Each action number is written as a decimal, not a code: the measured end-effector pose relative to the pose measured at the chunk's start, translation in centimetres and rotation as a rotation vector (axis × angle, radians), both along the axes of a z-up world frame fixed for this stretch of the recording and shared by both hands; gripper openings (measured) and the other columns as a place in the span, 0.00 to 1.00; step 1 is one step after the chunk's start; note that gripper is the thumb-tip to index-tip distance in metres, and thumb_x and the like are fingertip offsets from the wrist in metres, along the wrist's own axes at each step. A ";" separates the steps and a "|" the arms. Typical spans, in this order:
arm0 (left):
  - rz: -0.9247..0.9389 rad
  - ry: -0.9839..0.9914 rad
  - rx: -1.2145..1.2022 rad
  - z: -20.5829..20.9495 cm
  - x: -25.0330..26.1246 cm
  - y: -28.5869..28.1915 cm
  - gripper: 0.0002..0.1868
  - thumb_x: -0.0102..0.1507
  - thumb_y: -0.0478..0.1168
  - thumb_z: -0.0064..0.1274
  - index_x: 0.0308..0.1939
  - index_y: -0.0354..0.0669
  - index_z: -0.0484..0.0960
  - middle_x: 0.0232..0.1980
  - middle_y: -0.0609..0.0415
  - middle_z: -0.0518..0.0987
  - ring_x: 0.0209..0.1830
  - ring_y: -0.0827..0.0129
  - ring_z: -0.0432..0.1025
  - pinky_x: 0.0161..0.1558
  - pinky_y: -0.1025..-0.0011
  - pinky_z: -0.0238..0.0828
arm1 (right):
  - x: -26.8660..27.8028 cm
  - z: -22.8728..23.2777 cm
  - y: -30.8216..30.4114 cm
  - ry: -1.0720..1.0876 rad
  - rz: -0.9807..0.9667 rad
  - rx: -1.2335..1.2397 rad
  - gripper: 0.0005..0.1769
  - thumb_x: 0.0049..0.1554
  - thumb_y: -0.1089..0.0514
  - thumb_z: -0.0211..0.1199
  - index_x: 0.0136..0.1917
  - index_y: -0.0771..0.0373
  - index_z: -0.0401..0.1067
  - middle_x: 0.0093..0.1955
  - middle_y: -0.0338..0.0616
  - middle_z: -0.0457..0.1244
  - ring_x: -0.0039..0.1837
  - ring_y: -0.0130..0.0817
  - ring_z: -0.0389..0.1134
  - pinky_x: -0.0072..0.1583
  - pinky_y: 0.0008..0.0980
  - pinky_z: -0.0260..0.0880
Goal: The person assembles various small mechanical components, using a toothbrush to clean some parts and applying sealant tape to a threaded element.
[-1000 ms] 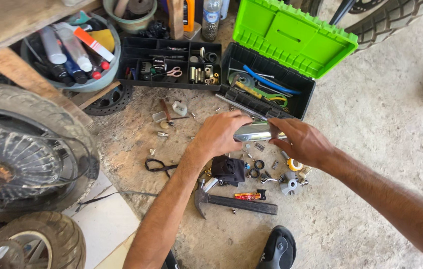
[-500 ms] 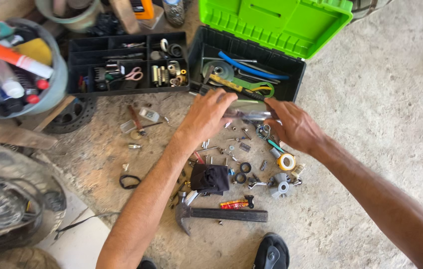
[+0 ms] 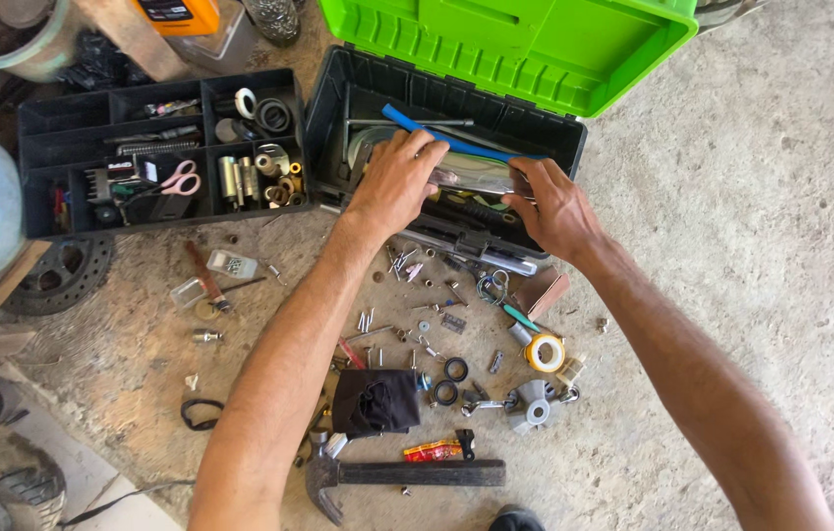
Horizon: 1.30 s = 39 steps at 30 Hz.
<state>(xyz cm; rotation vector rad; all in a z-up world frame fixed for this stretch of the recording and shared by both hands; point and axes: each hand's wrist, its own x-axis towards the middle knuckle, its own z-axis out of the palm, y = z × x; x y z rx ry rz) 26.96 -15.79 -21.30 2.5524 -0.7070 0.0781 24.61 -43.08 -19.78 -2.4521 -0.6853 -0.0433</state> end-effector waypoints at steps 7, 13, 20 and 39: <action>0.097 0.060 0.071 -2.1 2.3 -1.3 0.31 0.55 0.38 0.70 0.62 0.49 0.78 0.58 0.54 0.72 0.61 0.54 0.66 0.56 0.48 0.66 | 2.5 -3.0 -0.1 0.049 -0.041 -0.111 0.27 0.60 0.56 0.68 0.67 0.67 0.62 0.54 0.57 0.66 0.54 0.54 0.71 0.51 0.48 0.74; 0.095 0.144 0.020 -5.2 3.6 -1.6 0.32 0.51 0.40 0.73 0.59 0.48 0.80 0.56 0.56 0.76 0.61 0.57 0.68 0.57 0.51 0.68 | 2.5 -3.4 -0.2 0.029 -0.031 -0.235 0.23 0.60 0.54 0.66 0.64 0.63 0.64 0.50 0.47 0.69 0.53 0.49 0.69 0.57 0.50 0.68; 0.087 0.246 0.077 -7.3 4.6 -1.9 0.34 0.50 0.42 0.73 0.60 0.47 0.80 0.58 0.54 0.78 0.59 0.59 0.69 0.60 0.54 0.68 | 2.4 -3.6 0.7 0.074 -0.116 -0.423 0.20 0.61 0.48 0.66 0.61 0.59 0.68 0.47 0.43 0.70 0.53 0.42 0.68 0.56 0.46 0.65; 0.165 0.035 -0.102 -1.6 0.9 0.3 0.22 0.58 0.38 0.68 0.56 0.41 0.82 0.56 0.50 0.79 0.59 0.53 0.69 0.58 0.52 0.67 | 3.2 -5.2 -0.7 -0.020 -0.053 -0.162 0.27 0.57 0.57 0.70 0.67 0.69 0.71 0.58 0.57 0.68 0.58 0.51 0.69 0.62 0.47 0.70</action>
